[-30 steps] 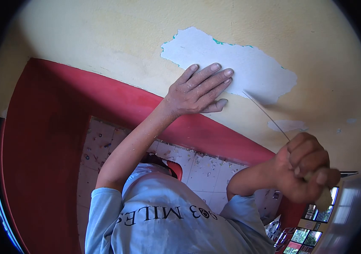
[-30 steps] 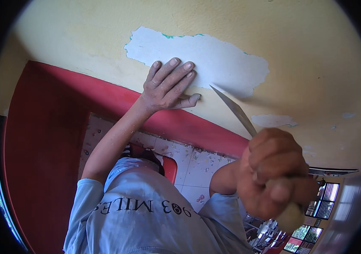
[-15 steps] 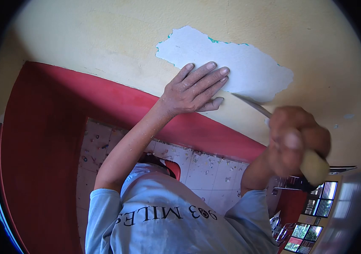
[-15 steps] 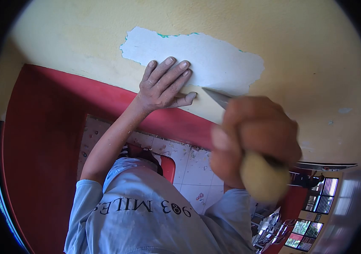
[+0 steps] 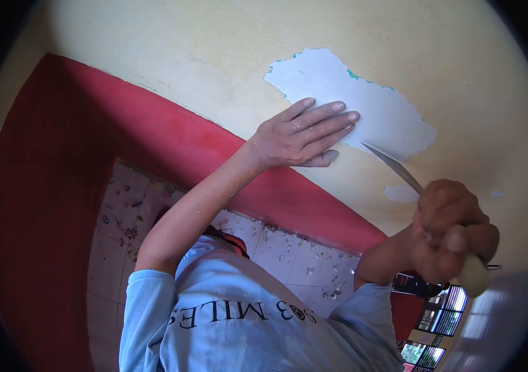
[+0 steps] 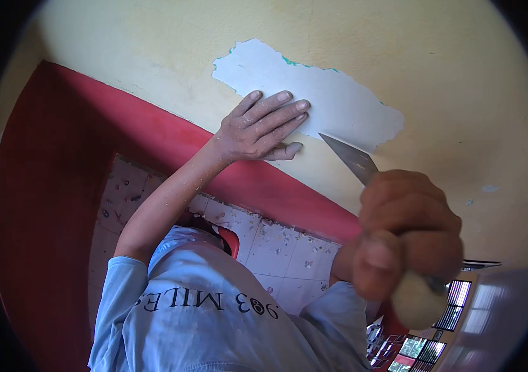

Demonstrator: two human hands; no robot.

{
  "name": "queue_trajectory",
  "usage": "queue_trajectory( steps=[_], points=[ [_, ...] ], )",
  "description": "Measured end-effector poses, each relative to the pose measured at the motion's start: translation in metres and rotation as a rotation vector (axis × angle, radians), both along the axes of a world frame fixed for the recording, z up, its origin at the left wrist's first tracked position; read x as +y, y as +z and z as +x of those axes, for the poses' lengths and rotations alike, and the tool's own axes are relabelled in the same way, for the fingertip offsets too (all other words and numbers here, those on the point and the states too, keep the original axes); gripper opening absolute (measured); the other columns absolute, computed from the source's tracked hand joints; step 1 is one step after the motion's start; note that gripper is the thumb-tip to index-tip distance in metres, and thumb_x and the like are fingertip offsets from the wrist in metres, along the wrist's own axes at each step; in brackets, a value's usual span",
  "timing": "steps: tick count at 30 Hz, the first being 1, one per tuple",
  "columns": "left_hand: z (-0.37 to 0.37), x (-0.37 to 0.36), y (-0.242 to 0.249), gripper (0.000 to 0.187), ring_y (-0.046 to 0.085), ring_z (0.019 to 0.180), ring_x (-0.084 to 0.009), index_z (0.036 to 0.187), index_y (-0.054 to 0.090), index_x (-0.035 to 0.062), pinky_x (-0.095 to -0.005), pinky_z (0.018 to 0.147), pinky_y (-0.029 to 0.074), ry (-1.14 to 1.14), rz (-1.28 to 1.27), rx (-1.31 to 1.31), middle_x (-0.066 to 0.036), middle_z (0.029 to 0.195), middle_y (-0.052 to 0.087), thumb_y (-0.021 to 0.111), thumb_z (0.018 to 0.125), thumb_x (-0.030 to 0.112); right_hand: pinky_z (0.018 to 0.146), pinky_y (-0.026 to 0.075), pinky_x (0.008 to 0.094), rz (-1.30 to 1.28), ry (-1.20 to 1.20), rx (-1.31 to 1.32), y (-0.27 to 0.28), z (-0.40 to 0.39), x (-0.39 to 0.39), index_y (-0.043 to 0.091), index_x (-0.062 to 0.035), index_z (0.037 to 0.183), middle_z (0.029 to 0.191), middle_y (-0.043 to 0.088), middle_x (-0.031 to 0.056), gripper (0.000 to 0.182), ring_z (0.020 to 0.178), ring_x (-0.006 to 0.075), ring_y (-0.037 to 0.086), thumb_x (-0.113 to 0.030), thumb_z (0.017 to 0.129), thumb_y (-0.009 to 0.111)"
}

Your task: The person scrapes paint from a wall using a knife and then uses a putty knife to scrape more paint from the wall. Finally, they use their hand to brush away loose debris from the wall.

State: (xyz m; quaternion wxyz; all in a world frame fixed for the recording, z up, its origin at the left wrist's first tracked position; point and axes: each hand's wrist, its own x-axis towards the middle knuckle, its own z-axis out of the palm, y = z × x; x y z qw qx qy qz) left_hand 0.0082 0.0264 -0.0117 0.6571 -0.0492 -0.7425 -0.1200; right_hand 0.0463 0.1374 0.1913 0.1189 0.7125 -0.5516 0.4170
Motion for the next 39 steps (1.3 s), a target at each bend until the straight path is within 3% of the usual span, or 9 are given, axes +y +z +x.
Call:
queue_trajectory(
  steps=[9, 12, 13, 16, 20, 25, 28, 36, 39],
  points=[
    [0.002, -0.001, 0.000, 0.045, 0.036, 0.123, -0.0123, 0.118, 0.051, 0.0162, -0.0367, 0.108, 0.019, 0.007, 0.002, -0.011, 0.005, 0.130, 0.043, 0.051, 0.080, 0.040, 0.031, 0.021, 0.0226, -0.156, -0.306, 0.071, -0.017, 0.005, -0.011, 0.033, -0.0051, 0.063, 0.042, 0.033, 0.0039, 0.018, 0.034, 0.0064, 0.025, 0.001, 0.074, 0.046],
    [0.003, -0.001, 0.001, 0.046, 0.036, 0.123, -0.0121, 0.119, 0.051, 0.0157, -0.0364, 0.107, 0.020, -0.018, 0.006, -0.013, 0.005, 0.130, 0.043, 0.052, 0.079, 0.040, 0.032, 0.021, 0.0227, -0.077, -0.165, 0.035, -0.005, 0.008, -0.006, 0.032, -0.0065, 0.063, 0.040, 0.030, 0.0015, 0.020, 0.034, 0.0062, 0.025, 0.001, 0.074, 0.047],
    [0.004, -0.001, 0.001, 0.046, 0.038, 0.121, -0.0132, 0.117, 0.052, 0.0152, -0.0369, 0.107, 0.019, -0.005, -0.002, -0.009, 0.004, 0.129, 0.045, 0.053, 0.079, 0.041, 0.033, 0.022, 0.0225, -0.005, -0.008, -0.155, 0.000, 0.001, -0.003, 0.034, -0.0065, 0.064, 0.042, 0.031, 0.0024, 0.019, 0.035, 0.0062, 0.026, 0.002, 0.075, 0.047],
    [0.004, -0.001, 0.004, 0.047, 0.041, 0.118, -0.0153, 0.114, 0.053, 0.0143, -0.0380, 0.107, 0.019, 0.001, -0.024, 0.003, 0.003, 0.125, 0.049, 0.056, 0.077, 0.043, 0.040, 0.037, 0.0232, -0.072, -0.421, -0.099, -0.014, -0.002, -0.002, 0.045, -0.0012, 0.067, 0.052, 0.048, 0.0077, 0.015, 0.041, 0.0098, 0.040, 0.000, 0.070, 0.060],
    [0.005, -0.004, 0.001, 0.048, 0.041, 0.119, -0.0152, 0.115, 0.053, 0.0142, -0.0382, 0.106, 0.020, 0.012, -0.024, -0.005, 0.003, 0.125, 0.048, 0.055, 0.078, 0.043, 0.038, 0.032, 0.0222, -0.235, -0.323, -0.124, -0.016, 0.002, -0.007, 0.044, -0.0009, 0.069, 0.050, 0.047, 0.0058, 0.017, 0.041, 0.0080, 0.038, 0.002, 0.069, 0.061],
    [0.004, -0.003, 0.001, 0.048, 0.038, 0.121, -0.0142, 0.117, 0.052, 0.0142, -0.0375, 0.106, 0.019, -0.009, -0.011, -0.017, 0.003, 0.127, 0.046, 0.055, 0.078, 0.042, 0.036, 0.031, 0.0228, -0.124, -0.048, -0.232, -0.004, 0.005, 0.004, 0.042, -0.0035, 0.069, 0.049, 0.046, 0.0072, 0.017, 0.040, 0.0083, 0.036, 0.002, 0.072, 0.057],
    [0.004, 0.000, 0.002, 0.047, 0.035, 0.124, -0.0126, 0.119, 0.051, 0.0146, -0.0360, 0.107, 0.019, -0.037, 0.003, -0.025, 0.004, 0.131, 0.042, 0.053, 0.079, 0.039, 0.037, 0.032, 0.0232, -0.076, -0.391, -0.002, -0.017, -0.004, 0.001, 0.042, -0.0032, 0.069, 0.051, 0.048, 0.0084, 0.017, 0.039, 0.0092, 0.037, 0.002, 0.071, 0.058],
    [0.004, 0.000, 0.001, 0.046, 0.035, 0.124, -0.0124, 0.118, 0.051, 0.0153, -0.0360, 0.107, 0.019, -0.032, 0.010, -0.020, 0.004, 0.132, 0.041, 0.053, 0.079, 0.039, 0.032, 0.020, 0.0232, -0.085, -0.200, 0.071, -0.008, 0.007, 0.005, 0.036, -0.0022, 0.064, 0.043, 0.034, 0.0055, 0.015, 0.035, 0.0075, 0.026, 0.004, 0.073, 0.047],
    [0.004, -0.001, 0.000, 0.046, 0.035, 0.124, -0.0124, 0.119, 0.050, 0.0157, -0.0362, 0.107, 0.019, -0.021, 0.008, -0.024, 0.004, 0.132, 0.041, 0.053, 0.079, 0.040, 0.039, 0.034, 0.0229, -0.115, -0.365, 0.028, -0.018, 0.001, 0.009, 0.043, -0.0029, 0.067, 0.052, 0.048, 0.0092, 0.016, 0.042, 0.0113, 0.042, 0.001, 0.069, 0.057]
  ],
)
